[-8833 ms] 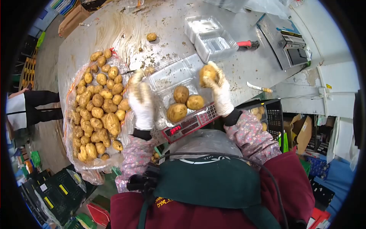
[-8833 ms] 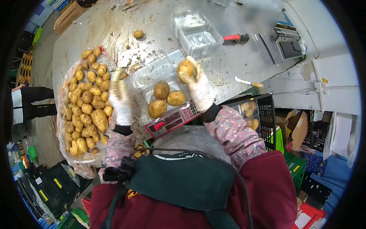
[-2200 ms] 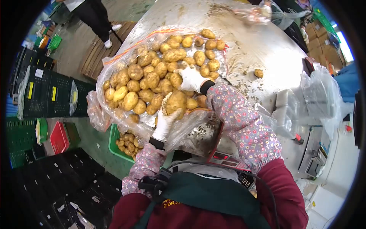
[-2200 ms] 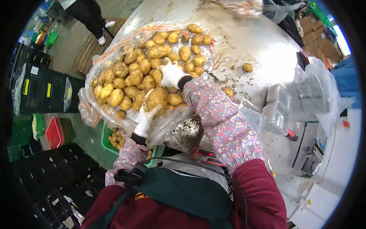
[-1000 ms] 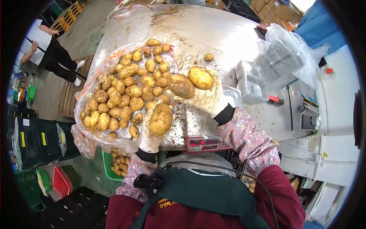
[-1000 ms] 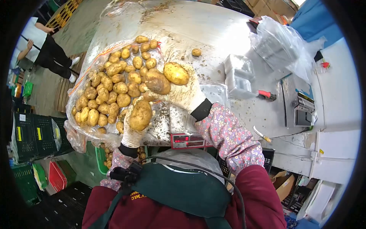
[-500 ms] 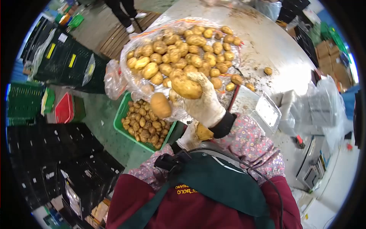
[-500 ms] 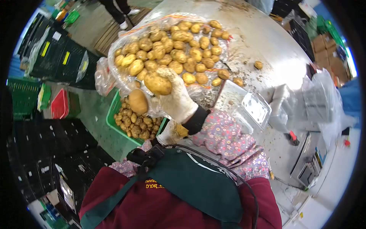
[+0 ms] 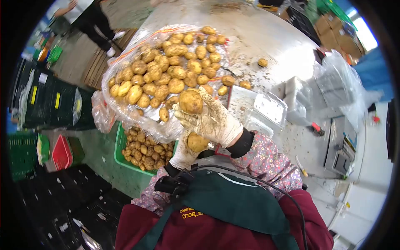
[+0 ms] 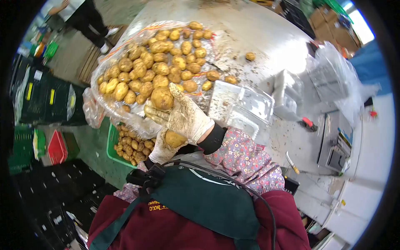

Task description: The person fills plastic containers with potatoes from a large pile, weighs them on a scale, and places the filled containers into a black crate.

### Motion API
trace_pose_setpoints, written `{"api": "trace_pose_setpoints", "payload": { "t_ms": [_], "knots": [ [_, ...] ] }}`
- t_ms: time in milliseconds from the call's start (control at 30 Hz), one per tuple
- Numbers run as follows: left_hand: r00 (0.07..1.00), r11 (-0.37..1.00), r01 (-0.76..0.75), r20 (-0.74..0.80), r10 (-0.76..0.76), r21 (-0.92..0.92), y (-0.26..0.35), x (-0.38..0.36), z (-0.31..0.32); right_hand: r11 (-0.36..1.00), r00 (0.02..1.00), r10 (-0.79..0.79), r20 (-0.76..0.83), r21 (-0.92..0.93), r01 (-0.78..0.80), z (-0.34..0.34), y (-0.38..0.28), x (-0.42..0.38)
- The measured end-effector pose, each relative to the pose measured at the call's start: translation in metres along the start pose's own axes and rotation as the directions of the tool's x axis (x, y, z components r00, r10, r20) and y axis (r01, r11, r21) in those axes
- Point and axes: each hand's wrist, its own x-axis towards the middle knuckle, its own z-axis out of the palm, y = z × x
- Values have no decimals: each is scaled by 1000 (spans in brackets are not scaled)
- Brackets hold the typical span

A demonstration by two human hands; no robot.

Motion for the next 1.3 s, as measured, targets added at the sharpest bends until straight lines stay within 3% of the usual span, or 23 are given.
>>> {"api": "trace_pose_setpoints", "payload": {
  "t_ms": [67, 100, 133, 167, 267, 333, 367, 400, 433, 467, 500, 533, 567, 600, 700, 733, 800, 867, 933, 967, 1000, 1067, 1300],
  "knots": [
    [995, 992, -65, 77, 57, 106, 0, 14, 4, 978, 967, 140, 212, 121, -168, -16, -20, -8],
    [981, 938, 195, 54, -188, -287, 5, 23, 12, 992, 997, 48, 59, 117, -55, -10, -22, -21],
    [896, 673, 408, 128, -426, -617, 8, 30, 18, 993, 998, 6, 57, 121, -12, -12, -30, -34],
    [863, 569, 436, 145, -484, -697, 4, 33, 24, 983, 987, 15, 159, 178, -43, -16, -39, -49],
    [810, 547, 586, 424, -404, -598, 16, 56, 39, 969, 958, -53, 281, 248, -19, -31, -59, -86],
    [801, 581, 599, 415, -431, -552, 33, 65, 69, 955, 928, -276, 250, 177, 237, -46, -71, -114],
    [787, 650, 613, 420, -452, -449, 38, 72, 83, 919, 932, -361, -26, -177, 351, -46, -80, -127],
    [778, 715, 612, 420, -467, -339, 36, 78, 97, 908, 920, -391, -29, -173, 381, -46, -86, -142],
    [867, 889, 430, 348, -358, -157, 17, 86, 108, 852, 876, -482, -28, -247, 461, -41, -90, -155],
    [855, 885, 442, 366, -367, -148, 8, 95, 120, 788, 827, -561, -21, -320, 526, -40, -95, -168],
    [892, 982, 128, 417, -176, 142, 1, 104, 130, 616, 758, -651, -31, -605, 504, -46, -103, -187],
    [857, 896, -229, 516, 0, 381, -3, 109, 139, 341, 632, -765, -124, -910, 234, -35, -106, -210],
    [890, 907, -275, 440, 115, 320, 7, 104, 159, 171, 554, -830, -70, -976, 133, -56, -110, -225],
    [887, 908, -270, 450, 105, 322, 4, 104, 164, 5, 479, -878, 0, -1000, 10, -79, -112, -234],
    [777, 493, -622, 555, 297, 608, 4, 104, 177, 32, 345, -932, -107, -976, -215, -95, -95, -253],
    [773, 496, -626, 563, 291, 603, 2, 101, 178, -67, 348, -934, -81, -917, -392, -99, -90, -251],
    [836, 355, -516, 549, 10, 780, -4, 96, 179, -186, 449, -887, -106, -808, -559, -99, -82, -246],
    [819, 233, -570, 565, 94, 788, -15, 96, 182, -261, 474, -878, -74, -754, -602, -110, -80, -238],
    [753, -16, -622, 603, 263, 783, -22, 98, 186, -449, 327, -893, 308, -621, -643, -129, -81, -235],
    [732, -1, -615, 571, 373, 789, -10, 103, 188, -504, 273, -860, 430, -640, -580, -126, -87, -241],
    [777, 295, -616, 502, 381, 730, -4, 113, 181, -513, 240, -847, 473, -614, -599, -122, -91, -249],
    [850, 581, -508, 262, 457, 636, -16, 128, 146, -466, 103, -856, 507, -669, -579, -123, -92, -266],
    [885, 755, -276, -149, 441, 595, 22, 149, 21, -300, 67, -950, 305, -830, -471, -166, -85, -314]
  ]
}}
